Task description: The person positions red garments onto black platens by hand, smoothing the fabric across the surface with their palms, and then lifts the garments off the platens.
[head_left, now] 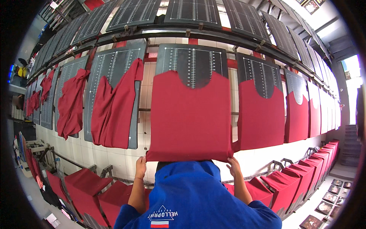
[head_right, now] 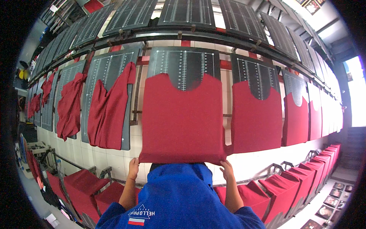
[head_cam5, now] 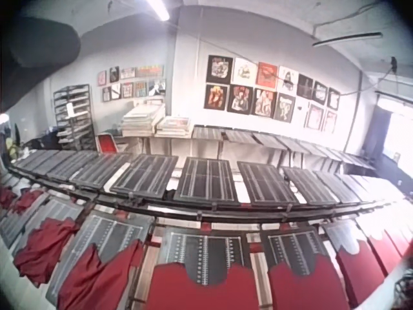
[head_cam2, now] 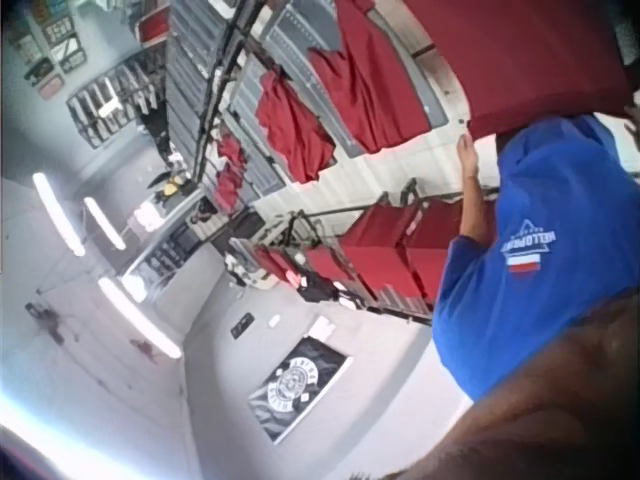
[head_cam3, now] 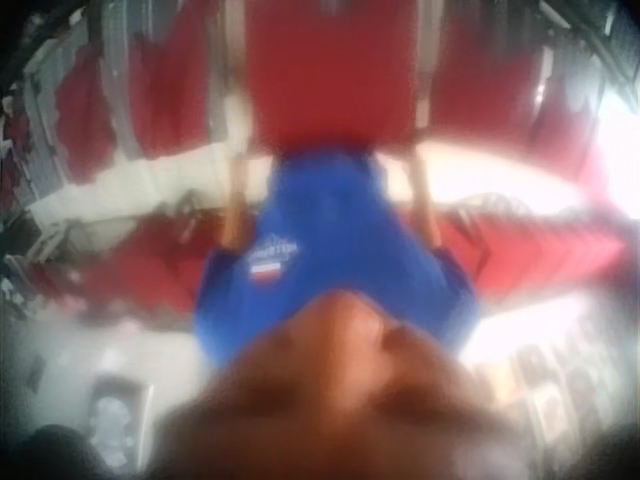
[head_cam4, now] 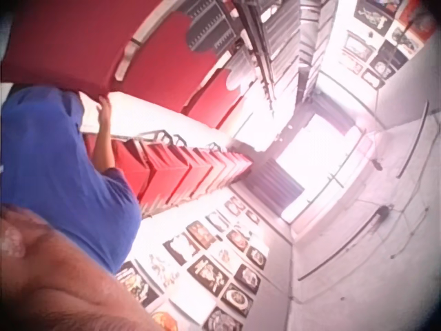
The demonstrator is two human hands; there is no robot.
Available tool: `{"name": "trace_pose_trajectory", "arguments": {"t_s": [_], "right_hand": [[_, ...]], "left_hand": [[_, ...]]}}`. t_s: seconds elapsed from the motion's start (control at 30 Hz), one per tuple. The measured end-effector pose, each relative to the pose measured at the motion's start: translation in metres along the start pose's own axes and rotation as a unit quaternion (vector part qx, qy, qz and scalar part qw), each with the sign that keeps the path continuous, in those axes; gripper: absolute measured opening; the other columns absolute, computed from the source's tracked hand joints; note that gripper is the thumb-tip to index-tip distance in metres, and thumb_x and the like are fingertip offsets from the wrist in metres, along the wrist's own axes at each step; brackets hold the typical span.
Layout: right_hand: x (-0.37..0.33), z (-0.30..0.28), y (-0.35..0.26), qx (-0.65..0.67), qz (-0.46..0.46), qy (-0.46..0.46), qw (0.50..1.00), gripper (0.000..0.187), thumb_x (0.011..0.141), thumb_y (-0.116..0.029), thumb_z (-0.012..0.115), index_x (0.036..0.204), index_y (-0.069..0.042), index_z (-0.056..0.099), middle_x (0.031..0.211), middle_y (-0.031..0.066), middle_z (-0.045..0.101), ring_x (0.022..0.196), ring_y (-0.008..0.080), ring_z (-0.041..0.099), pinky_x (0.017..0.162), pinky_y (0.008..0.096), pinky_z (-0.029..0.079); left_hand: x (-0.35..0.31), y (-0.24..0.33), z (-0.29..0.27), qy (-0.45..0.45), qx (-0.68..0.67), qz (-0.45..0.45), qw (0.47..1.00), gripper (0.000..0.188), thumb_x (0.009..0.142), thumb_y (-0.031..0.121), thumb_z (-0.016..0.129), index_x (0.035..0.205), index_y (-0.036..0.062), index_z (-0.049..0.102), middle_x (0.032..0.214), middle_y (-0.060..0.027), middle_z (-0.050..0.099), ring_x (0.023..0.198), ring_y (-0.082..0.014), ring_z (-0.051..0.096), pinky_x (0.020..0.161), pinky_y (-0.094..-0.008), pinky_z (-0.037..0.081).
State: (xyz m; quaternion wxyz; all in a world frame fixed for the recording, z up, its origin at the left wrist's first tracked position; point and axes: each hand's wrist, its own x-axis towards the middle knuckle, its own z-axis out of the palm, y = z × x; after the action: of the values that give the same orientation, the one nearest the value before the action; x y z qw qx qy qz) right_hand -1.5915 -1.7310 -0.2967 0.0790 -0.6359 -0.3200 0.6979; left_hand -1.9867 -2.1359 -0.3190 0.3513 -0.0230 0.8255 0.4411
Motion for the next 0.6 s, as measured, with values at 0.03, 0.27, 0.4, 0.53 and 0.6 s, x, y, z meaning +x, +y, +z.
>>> {"name": "trace_pose_trajectory", "arguments": {"t_s": [0.03, 0.27, 0.4, 0.53, 0.6], "right_hand": [[-0.005, -0.006, 0.011, -0.041, 0.021, 0.017, 0.999, 0.030, 0.091, -0.022, 0.068, 0.120, -0.015, 0.063, 0.113, -0.0025, 0.063, 0.108, 0.0134, 0.054, 0.097, 0.0413, 0.041], [-0.006, -0.006, 0.028, -0.193, 0.030, 0.130, 0.972, 0.042, 0.093, -0.028, 0.067, 0.129, -0.007, 0.062, 0.114, 0.0026, 0.067, 0.100, 0.0173, 0.060, 0.084, 0.0377, 0.049], [-0.022, 0.050, -0.104, -0.487, -0.118, 0.017, 0.865, 0.028, 0.092, -0.026, 0.062, 0.093, 0.000, 0.072, 0.078, 0.0137, 0.071, 0.073, 0.0245, 0.069, 0.066, 0.0379, 0.053], [-0.014, 0.179, -0.243, -0.469, -0.361, 0.023, 0.806, 0.029, 0.099, -0.027, 0.059, 0.112, -0.003, 0.068, 0.101, 0.0223, 0.071, 0.096, 0.0388, 0.069, 0.083, 0.0482, 0.053], [0.044, 0.217, -0.275, -0.467, -0.555, 0.015, 0.688, 0.040, 0.096, -0.018, 0.062, 0.134, -0.005, 0.059, 0.141, 0.0174, 0.057, 0.131, 0.0371, 0.052, 0.110, 0.0442, 0.041]], "left_hand": [[-0.006, -0.011, 0.001, -0.002, 0.016, -0.013, 1.000, 0.041, 0.106, 0.031, 0.052, 0.077, 0.0011, 0.055, 0.068, -0.0011, 0.045, 0.069, -0.0124, 0.040, 0.062, -0.0334, 0.038], [-0.019, -0.044, 0.015, 0.054, 0.266, 0.061, 0.961, 0.027, 0.098, 0.021, 0.061, 0.084, -0.0022, 0.059, 0.082, -0.0195, 0.061, 0.078, -0.0381, 0.059, 0.072, -0.0462, 0.047], [-0.023, 0.131, 0.028, 0.121, 0.224, 0.237, 0.938, 0.013, 0.095, 0.010, 0.063, 0.093, -0.0024, 0.061, 0.092, -0.0198, 0.063, 0.085, -0.0371, 0.060, 0.077, -0.0455, 0.048], [0.060, 0.266, 0.063, 0.102, 0.254, 0.395, 0.877, 0.025, 0.096, 0.008, 0.061, 0.118, -0.0034, 0.062, 0.110, -0.0240, 0.060, 0.104, -0.0407, 0.057, 0.093, -0.0475, 0.046], [0.121, 0.316, 0.092, 0.134, 0.287, 0.424, 0.848, 0.047, 0.095, 0.010, 0.064, 0.140, 0.0018, 0.052, 0.134, -0.0275, 0.052, 0.124, -0.0443, 0.048, 0.107, -0.0491, 0.039]]}}
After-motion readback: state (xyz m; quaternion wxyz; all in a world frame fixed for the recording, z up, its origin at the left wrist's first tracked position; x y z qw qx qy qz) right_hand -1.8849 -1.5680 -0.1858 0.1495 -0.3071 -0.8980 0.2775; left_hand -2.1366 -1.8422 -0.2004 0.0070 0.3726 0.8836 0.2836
